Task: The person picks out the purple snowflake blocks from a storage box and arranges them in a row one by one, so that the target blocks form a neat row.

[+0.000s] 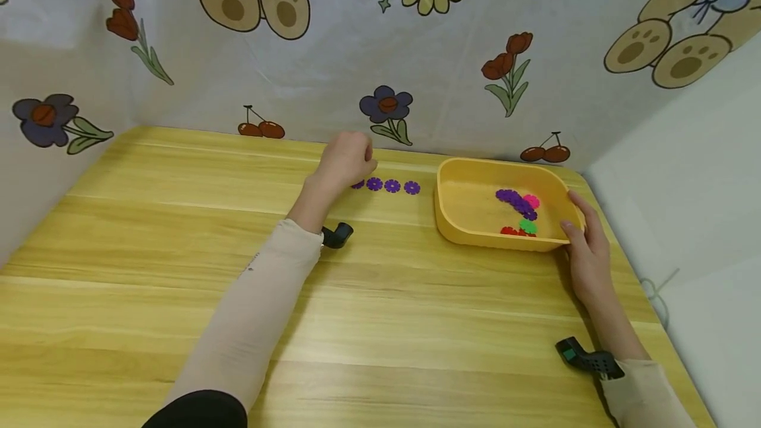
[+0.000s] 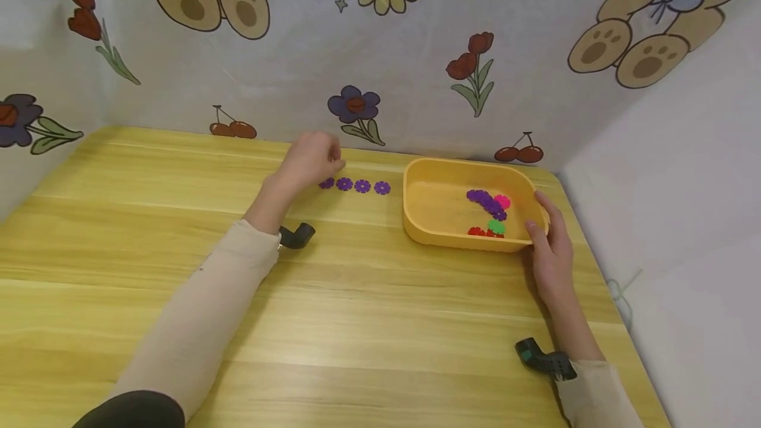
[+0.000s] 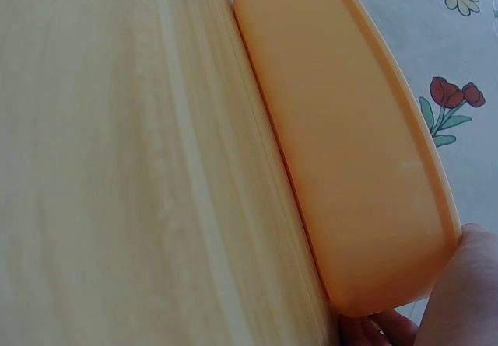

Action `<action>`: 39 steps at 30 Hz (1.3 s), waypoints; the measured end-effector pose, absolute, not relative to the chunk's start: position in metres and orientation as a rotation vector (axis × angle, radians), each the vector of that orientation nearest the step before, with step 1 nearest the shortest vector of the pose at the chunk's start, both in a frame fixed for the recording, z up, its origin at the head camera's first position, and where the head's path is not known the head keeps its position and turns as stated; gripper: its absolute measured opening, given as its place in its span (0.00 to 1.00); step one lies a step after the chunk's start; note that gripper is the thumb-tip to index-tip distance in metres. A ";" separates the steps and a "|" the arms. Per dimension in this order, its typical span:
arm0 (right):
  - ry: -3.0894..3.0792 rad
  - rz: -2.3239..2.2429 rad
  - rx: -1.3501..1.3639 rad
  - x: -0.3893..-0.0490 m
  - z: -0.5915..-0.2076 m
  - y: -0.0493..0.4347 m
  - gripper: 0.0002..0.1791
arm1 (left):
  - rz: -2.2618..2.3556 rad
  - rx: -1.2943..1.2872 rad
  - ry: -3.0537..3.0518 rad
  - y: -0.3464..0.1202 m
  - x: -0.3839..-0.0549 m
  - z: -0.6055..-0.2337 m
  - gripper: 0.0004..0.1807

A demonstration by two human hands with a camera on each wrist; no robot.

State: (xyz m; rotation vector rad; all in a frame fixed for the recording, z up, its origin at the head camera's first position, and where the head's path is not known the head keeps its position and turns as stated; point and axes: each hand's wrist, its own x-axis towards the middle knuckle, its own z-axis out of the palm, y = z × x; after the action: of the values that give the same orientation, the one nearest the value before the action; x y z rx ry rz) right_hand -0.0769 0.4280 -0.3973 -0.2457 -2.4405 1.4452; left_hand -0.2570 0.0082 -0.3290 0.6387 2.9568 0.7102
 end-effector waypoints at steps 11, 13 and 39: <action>-2.468 1.390 -0.257 -0.073 -0.400 0.430 0.29 | 0.721 0.679 2.981 0.035 -0.247 -0.320 0.10; -2.472 1.384 -0.258 -0.074 -0.400 0.430 0.29 | 0.731 0.690 2.977 0.041 -0.246 -0.318 0.10; -2.451 1.408 -0.234 -0.076 -0.398 0.430 0.29 | 0.785 0.912 2.842 0.169 -0.204 -0.299 0.10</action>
State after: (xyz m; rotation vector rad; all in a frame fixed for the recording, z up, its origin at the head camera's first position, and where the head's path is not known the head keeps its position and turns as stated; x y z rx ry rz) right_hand -0.0762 0.4296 -0.3976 -0.2344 -2.4515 1.4076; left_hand -0.2037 0.1690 -0.2993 0.9116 2.8416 0.7845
